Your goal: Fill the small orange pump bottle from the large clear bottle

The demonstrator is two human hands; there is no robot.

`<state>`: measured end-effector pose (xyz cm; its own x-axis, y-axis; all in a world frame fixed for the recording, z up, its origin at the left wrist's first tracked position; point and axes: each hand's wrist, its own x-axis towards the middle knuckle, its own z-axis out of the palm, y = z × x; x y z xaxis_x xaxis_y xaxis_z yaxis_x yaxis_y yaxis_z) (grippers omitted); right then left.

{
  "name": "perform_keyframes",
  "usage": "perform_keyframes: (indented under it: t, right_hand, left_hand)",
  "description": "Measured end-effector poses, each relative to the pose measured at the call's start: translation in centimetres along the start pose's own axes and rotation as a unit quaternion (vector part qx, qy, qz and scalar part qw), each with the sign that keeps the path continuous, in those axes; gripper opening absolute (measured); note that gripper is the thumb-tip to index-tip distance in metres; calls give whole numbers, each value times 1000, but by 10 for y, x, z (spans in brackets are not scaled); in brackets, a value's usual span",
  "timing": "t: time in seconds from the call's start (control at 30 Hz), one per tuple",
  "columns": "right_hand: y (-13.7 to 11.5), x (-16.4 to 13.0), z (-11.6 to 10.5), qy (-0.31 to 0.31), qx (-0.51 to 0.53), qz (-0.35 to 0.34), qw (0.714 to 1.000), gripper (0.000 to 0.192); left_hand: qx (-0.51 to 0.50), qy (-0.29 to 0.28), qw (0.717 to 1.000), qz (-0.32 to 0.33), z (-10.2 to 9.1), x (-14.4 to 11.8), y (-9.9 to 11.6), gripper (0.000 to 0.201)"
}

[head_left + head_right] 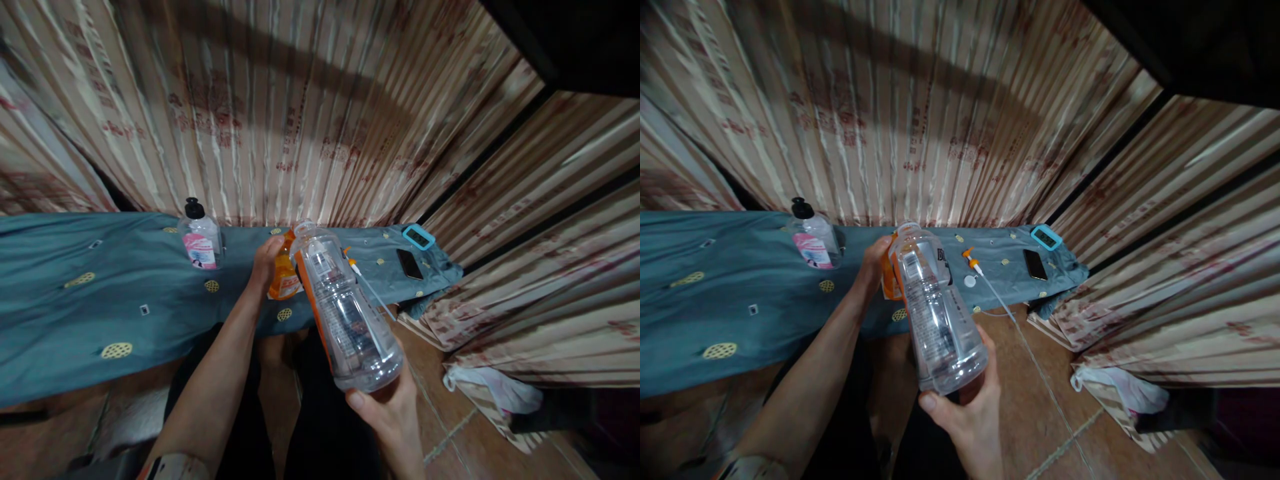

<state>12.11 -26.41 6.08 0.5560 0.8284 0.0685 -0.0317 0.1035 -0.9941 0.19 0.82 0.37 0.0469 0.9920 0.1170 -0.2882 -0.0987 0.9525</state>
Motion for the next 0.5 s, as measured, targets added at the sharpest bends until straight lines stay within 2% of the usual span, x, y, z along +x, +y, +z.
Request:
perform_keyframes:
  t: [0.23, 0.5]
  right_hand:
    - [0, 0, -1, -6, -5, 4, 1000, 90]
    - [0, -1, 0, -2, -12, 5, 1000, 96]
  left_hand:
    - [1, 5, 1000, -7, 0, -3, 5, 26]
    - [12, 5, 1000, -10, 0, -2, 5, 31]
